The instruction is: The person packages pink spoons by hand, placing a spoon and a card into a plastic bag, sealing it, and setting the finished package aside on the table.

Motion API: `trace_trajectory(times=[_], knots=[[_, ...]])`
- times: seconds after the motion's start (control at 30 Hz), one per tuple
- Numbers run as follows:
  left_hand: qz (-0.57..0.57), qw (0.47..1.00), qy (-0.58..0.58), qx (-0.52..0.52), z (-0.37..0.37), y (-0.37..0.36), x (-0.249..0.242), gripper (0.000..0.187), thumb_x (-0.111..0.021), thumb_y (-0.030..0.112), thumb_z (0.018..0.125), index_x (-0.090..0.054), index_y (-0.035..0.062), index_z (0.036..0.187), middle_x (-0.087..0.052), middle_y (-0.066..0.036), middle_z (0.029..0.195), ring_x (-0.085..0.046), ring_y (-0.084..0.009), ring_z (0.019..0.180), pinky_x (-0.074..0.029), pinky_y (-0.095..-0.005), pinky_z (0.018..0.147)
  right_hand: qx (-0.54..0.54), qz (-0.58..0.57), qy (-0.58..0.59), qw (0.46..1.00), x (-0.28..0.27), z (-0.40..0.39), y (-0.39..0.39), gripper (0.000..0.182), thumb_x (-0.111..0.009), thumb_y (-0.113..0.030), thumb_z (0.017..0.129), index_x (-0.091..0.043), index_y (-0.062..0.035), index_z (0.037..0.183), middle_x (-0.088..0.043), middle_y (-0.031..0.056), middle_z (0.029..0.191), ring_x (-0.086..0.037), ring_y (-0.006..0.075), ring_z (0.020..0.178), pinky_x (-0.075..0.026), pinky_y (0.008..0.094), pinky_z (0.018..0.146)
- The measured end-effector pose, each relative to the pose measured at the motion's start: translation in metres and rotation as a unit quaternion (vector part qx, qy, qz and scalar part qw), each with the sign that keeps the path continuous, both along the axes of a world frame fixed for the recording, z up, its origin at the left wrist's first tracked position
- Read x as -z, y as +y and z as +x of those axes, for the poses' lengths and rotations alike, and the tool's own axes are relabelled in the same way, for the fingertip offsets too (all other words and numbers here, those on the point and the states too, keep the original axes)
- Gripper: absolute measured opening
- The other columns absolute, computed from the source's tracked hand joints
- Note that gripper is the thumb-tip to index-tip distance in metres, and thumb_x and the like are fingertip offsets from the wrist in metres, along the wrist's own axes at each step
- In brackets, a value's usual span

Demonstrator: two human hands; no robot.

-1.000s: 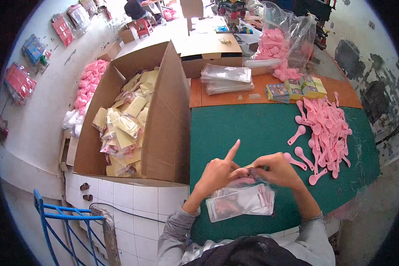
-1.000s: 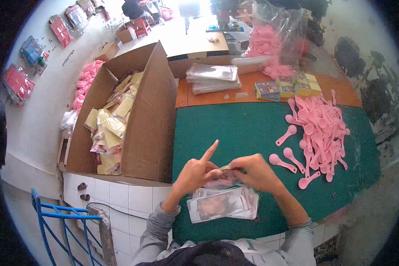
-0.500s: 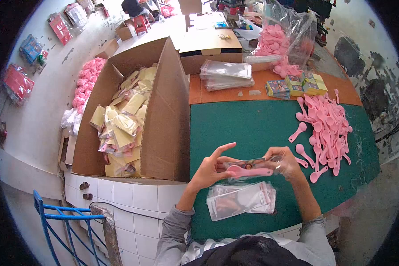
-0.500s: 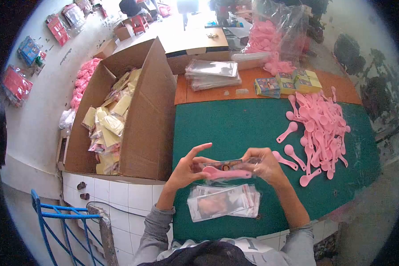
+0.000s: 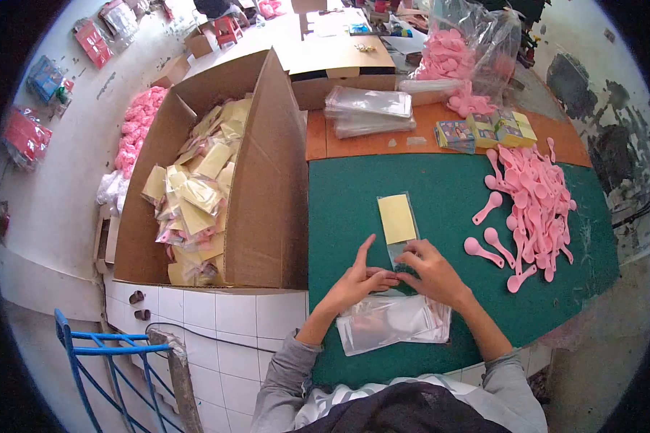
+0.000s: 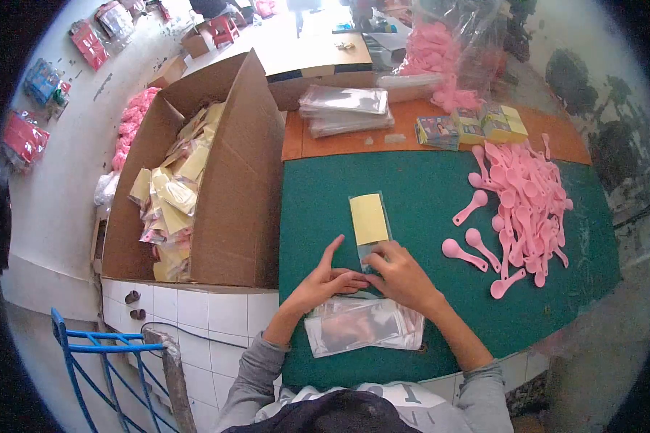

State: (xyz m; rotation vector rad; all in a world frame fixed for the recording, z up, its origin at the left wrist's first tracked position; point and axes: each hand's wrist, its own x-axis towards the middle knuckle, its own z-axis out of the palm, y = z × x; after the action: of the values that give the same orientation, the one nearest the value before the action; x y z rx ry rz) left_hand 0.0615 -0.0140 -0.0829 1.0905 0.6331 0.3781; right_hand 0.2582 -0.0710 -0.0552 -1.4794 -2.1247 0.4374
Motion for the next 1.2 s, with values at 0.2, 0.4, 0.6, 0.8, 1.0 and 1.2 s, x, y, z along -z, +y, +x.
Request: trace_trajectory(times=[0.2,0.4,0.6,0.8,1.0,1.2], knots=[[0.038,0.999,-0.013,-0.016,0.002,-0.005,0.007,0.068,-0.044,0.01,0.095,0.003,0.0109,0.144,-0.058,-0.021,0.112,-0.059,-0.0247,0.103,-0.051,-0.0355,0.085,-0.041,-0.039,-0.036,0.998,0.002,0.001,-0.002,0.021,-0.069,-0.012,0.072,-0.057,-0.0064,0.089,-0.052,0.0117,0.094,-0.052,0.0326,0.101,-0.041,0.043,0.086],[-0.042,0.997,-0.006,-0.059,0.003,-0.003,0.006,0.064,-0.049,0.014,0.094,-0.009,0.0077,0.143,-0.06,-0.019,0.108,-0.059,-0.0233,0.103,-0.05,-0.0335,0.085,-0.038,0.05,-0.066,0.996,0.006,-0.003,0.0,0.017,-0.067,-0.013,0.072,-0.055,-0.0053,0.082,-0.052,0.0114,0.089,-0.053,0.0309,0.092,-0.042,0.0421,0.078],[0.029,0.996,0.064,-0.06,0.012,-0.001,0.002,0.056,-0.053,0.009,0.09,-0.025,0.0093,0.138,-0.063,-0.009,0.091,-0.062,-0.0151,0.089,-0.052,-0.0259,0.069,-0.081,0.058,-0.084,0.991,0.003,-0.01,0.0,0.017,-0.066,-0.014,0.07,-0.055,-0.0064,0.08,-0.053,0.0085,0.081,-0.054,0.0267,0.084,-0.04,0.0395,0.073],[0.062,0.988,0.084,-0.115,0.015,-0.001,0.005,0.051,-0.054,0.005,0.088,-0.033,0.0105,0.134,-0.062,-0.005,0.084,-0.061,-0.0114,0.081,-0.051,-0.023,0.061,-0.186,-0.125,0.113,0.968,-0.015,0.018,-0.005,0.02,-0.071,-0.013,0.072,-0.053,-0.0068,0.079,-0.054,0.0048,0.081,-0.054,0.0199,0.076,-0.039,0.031,0.075],[0.036,0.993,0.061,-0.09,0.008,0.0,0.003,0.03,-0.053,0.009,0.09,-0.05,0.0068,0.119,-0.062,-0.005,0.088,-0.06,-0.0108,0.084,-0.051,-0.0238,0.069,0.135,-0.128,0.333,0.924,-0.052,0.225,-0.007,0.027,-0.071,-0.01,0.072,-0.054,-0.002,0.092,-0.052,0.0035,0.092,-0.052,0.016,0.089,-0.043,0.031,0.076],[0.015,0.996,0.019,-0.088,0.009,0.002,-0.003,0.021,-0.054,0.012,0.091,-0.058,0.0034,0.109,-0.062,-0.004,0.093,-0.06,-0.0124,0.092,-0.051,-0.0244,0.076,0.318,0.056,-0.055,0.945,-0.029,0.227,-0.006,0.046,-0.073,-0.013,0.067,-0.046,-0.0018,0.103,-0.045,0.013,0.106,-0.042,0.0274,0.103,-0.031,0.0379,0.087]])
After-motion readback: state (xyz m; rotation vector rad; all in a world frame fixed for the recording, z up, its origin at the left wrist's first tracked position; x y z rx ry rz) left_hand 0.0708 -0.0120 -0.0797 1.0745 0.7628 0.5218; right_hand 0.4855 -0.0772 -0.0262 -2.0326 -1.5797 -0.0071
